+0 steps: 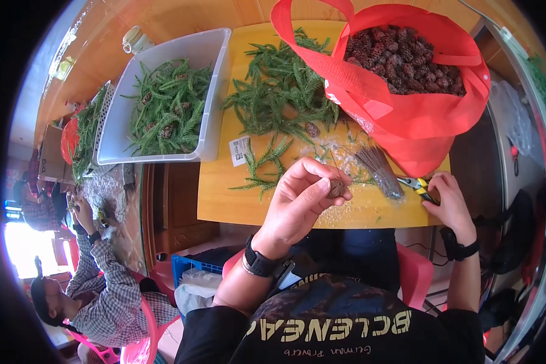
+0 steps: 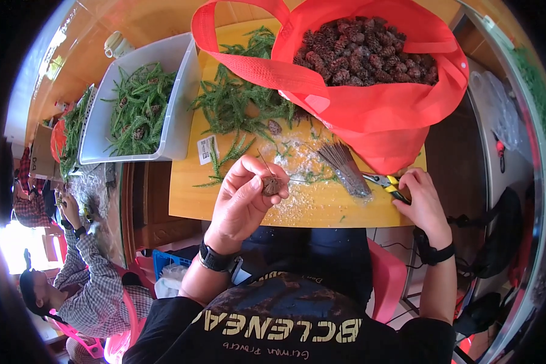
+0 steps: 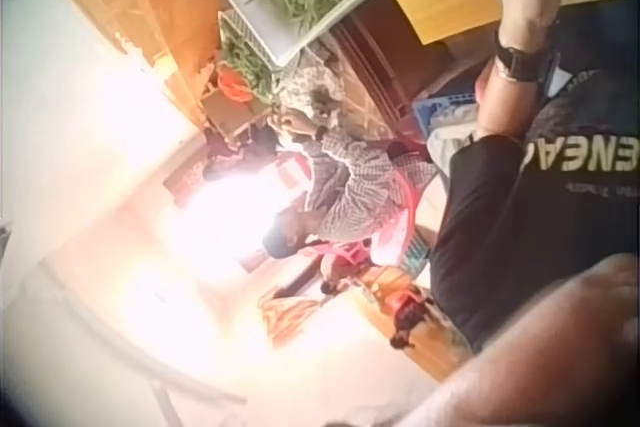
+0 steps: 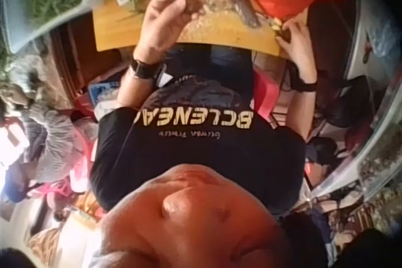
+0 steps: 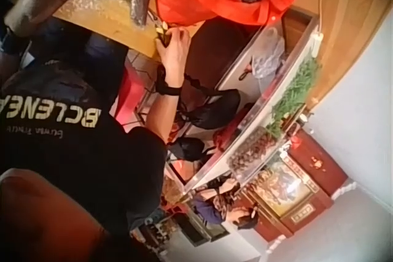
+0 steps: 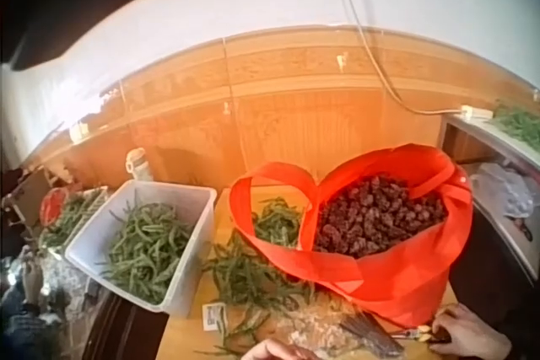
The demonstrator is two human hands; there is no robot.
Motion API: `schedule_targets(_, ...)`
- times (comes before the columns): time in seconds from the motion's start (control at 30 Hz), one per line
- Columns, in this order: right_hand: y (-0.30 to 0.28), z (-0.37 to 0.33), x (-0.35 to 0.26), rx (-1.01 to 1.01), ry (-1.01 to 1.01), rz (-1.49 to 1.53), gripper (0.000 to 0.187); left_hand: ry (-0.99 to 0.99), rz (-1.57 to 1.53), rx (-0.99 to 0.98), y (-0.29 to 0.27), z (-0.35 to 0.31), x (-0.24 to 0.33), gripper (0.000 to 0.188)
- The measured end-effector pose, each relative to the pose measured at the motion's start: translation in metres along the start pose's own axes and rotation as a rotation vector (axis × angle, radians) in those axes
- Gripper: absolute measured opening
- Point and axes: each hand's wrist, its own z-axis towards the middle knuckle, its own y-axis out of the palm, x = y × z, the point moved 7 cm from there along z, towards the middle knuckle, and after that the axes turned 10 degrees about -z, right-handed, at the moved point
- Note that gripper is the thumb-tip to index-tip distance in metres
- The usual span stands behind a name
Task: Trim green plant sprigs with shears and place them into bags.
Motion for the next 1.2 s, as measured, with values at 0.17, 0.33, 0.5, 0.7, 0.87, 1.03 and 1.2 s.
schedule_targets(0.17, -0.013, -0.017, -0.013, 0.077, -0.125, -0.005, 0.019, 0.038, 0.082, 0.075, -0.003, -0.002, 0.003, 0.012)
schedule_targets(0.33, -0.054, -0.036, -0.024, 0.178, -0.005, 0.181, 0.018, 0.019, -0.026, -0.003, -0.002, 0.001, 0.006, 0.010)
schedule_targets(0.5, -0.048, -0.035, -0.059, 0.025, 0.022, 0.477, 0.020, 0.059, 0.060, 0.049, 0.000, 0.000, 0.004, 0.014)
schedule_targets(0.7, -0.060, -0.010, -0.120, 0.085, -0.295, 0.506, 0.024, 0.102, 0.079, 0.050, 0.006, -0.003, 0.008, 0.014)
schedule_targets(0.87, -0.064, -0.002, -0.134, 0.110, -0.319, 0.480, 0.022, 0.127, 0.085, 0.032, 0.007, -0.005, 0.011, 0.014)
schedule_targets(1.03, -0.069, 0.000, -0.138, 0.122, -0.315, 0.451, 0.021, 0.127, 0.102, 0.038, 0.006, -0.006, 0.010, 0.015)
schedule_targets(1.2, -0.070, 0.002, -0.138, 0.145, -0.323, 0.432, 0.020, 0.121, 0.095, 0.033, 0.006, -0.006, 0.010, 0.015)
